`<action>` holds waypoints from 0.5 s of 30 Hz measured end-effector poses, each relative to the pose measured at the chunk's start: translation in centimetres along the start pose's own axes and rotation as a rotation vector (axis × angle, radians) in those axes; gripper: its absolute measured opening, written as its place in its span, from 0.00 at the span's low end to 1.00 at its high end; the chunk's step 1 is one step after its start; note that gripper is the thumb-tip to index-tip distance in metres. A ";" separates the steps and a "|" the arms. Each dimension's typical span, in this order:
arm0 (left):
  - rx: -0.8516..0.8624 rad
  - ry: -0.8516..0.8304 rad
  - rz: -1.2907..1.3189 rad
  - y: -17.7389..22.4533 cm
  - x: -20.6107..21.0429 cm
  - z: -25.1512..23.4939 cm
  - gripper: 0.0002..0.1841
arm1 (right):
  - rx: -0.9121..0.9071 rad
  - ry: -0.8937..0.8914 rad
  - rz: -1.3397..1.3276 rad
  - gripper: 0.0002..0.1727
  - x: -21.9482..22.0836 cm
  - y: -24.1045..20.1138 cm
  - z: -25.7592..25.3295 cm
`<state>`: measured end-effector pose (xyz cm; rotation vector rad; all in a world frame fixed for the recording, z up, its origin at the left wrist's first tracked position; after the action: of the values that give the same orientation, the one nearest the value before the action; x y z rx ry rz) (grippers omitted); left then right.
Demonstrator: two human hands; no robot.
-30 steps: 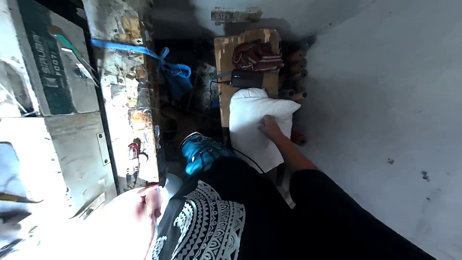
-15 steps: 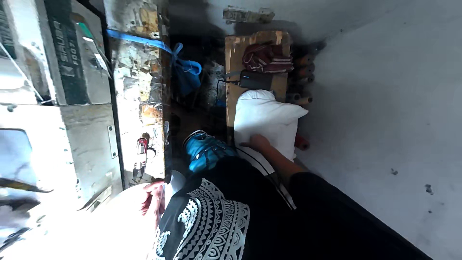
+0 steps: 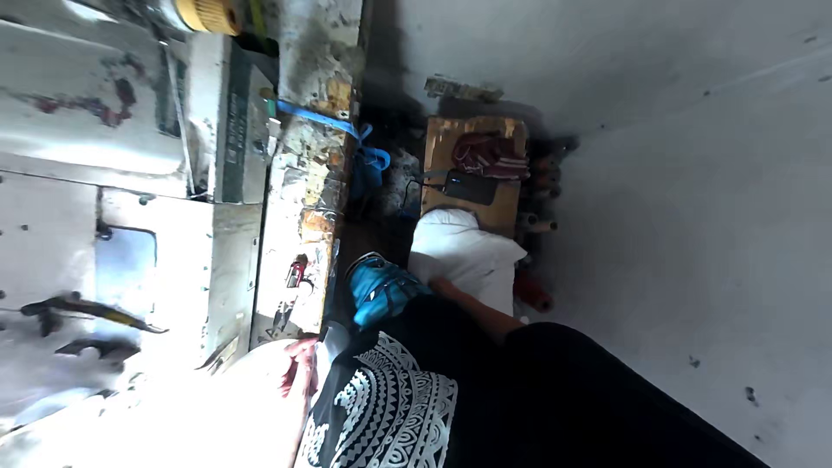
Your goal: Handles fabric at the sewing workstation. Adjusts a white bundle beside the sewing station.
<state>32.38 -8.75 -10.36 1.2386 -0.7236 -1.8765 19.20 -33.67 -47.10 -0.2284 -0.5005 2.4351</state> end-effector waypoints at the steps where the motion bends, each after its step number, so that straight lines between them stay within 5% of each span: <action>1: 0.023 0.024 0.159 -3.1 -0.6 1.1 0.07 | 0.041 -0.034 0.005 0.22 -0.9 -0.7 0.4; 3: -0.131 0.018 0.249 -5.8 -1.1 1.9 0.07 | 0.173 -0.051 -0.028 0.28 -4.7 -2.9 2.7; 7: -0.064 0.024 0.177 -5.8 -1.3 1.9 0.09 | 0.315 0.020 0.214 0.32 -12.1 -3.8 4.5; 10: 0.035 0.032 0.084 -6.6 -1.7 1.8 0.12 | 0.291 -0.024 0.477 0.29 -13.1 -4.2 3.2; 15: -0.036 0.003 0.055 -5.5 -2.0 1.5 0.12 | 0.236 -0.122 0.516 0.27 -12.4 -5.6 -0.1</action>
<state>29.95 -3.96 -13.13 1.1865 -0.7127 -1.8349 32.00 -37.25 -44.41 -0.1170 -0.2155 2.9974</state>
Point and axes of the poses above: each hand's wrist, its own z-axis away from the middle knuckle, its own x-axis out of the palm, y = z × x, the point moved 9 cm from there along -z, towards the middle knuckle, and after that the axes turned 6 degrees about -y, right-handed, at the moved point
